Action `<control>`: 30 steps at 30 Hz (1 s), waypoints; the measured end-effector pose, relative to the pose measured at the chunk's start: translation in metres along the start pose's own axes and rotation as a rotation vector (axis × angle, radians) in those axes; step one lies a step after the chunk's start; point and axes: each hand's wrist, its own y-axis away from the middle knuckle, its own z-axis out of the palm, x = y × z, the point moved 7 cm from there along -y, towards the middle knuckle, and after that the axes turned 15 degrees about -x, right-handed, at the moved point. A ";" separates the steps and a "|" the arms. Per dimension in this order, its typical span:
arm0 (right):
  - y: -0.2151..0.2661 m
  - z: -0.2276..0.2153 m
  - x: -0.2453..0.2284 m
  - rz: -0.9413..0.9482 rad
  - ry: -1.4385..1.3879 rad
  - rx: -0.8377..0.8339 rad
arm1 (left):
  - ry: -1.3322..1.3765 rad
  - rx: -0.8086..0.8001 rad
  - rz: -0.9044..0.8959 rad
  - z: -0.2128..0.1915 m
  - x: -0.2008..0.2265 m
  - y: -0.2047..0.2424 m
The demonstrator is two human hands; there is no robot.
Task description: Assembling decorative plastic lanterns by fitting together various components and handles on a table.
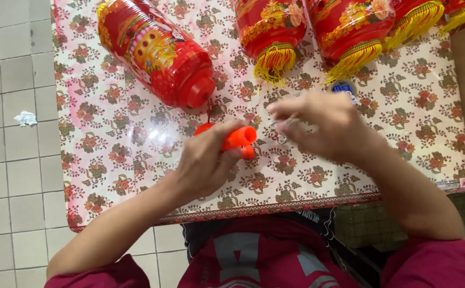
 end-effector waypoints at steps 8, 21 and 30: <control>0.011 -0.033 0.044 0.757 0.188 -0.660 | 0.162 -0.157 -0.272 -0.012 -0.004 -0.011; 0.051 -0.066 0.078 1.189 0.538 -0.850 | 0.235 -0.166 -0.144 -0.014 0.011 -0.022; 0.038 -0.038 0.073 1.174 0.483 -0.988 | 0.201 -0.105 -0.097 -0.023 0.016 -0.017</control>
